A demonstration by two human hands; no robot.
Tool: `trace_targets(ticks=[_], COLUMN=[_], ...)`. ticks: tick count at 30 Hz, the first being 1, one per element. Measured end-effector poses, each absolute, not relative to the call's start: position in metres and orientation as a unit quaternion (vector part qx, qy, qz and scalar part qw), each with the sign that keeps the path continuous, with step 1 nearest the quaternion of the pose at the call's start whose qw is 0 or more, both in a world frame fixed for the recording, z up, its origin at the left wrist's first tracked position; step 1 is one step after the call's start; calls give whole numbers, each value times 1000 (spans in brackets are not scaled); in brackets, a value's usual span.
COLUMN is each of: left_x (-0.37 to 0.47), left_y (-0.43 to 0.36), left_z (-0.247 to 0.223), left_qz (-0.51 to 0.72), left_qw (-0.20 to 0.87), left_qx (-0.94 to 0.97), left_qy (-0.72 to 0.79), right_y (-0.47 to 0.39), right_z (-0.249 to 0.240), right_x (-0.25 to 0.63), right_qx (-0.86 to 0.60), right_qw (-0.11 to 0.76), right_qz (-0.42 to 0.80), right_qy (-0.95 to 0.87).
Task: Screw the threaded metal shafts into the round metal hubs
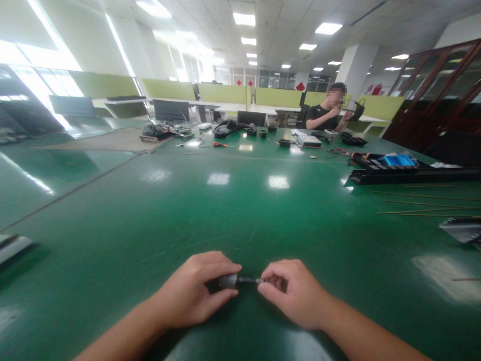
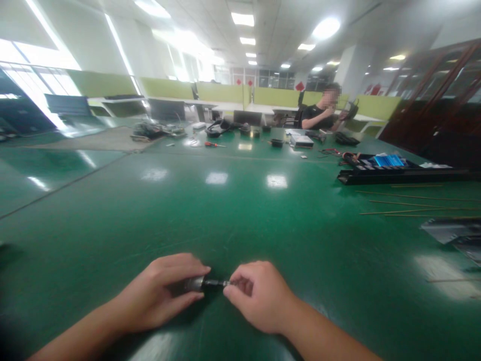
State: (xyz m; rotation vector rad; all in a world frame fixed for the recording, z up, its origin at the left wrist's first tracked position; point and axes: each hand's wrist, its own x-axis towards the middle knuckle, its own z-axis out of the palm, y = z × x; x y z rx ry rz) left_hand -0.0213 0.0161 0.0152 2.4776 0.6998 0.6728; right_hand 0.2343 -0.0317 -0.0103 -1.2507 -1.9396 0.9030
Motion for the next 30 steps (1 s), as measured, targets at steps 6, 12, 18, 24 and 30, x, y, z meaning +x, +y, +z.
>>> trace_targets(ticks=[6,12,18,24,30], left_x=[-21,-21,-23,-24,-25], left_y=[16,16,17,16,16], left_z=[17,18,15,16,15], left_qz=[245,250,246,248,254], left_qw=[235,233,234,237,218], left_qx=[905,905,905,905,907], left_qy=[255,252,256,253,254], right_y=[-31,-31,-32,-32,-31], right_z=[-9,-10,-10,-10,-11], right_x=[234,235,235,236,237], right_qx=[-479,-477,-475,-477,-476], right_qw=[325,327,329,328,331], right_qz=[351,361,360,365,373], right_qy=[-736,-731,-732,-729,-724])
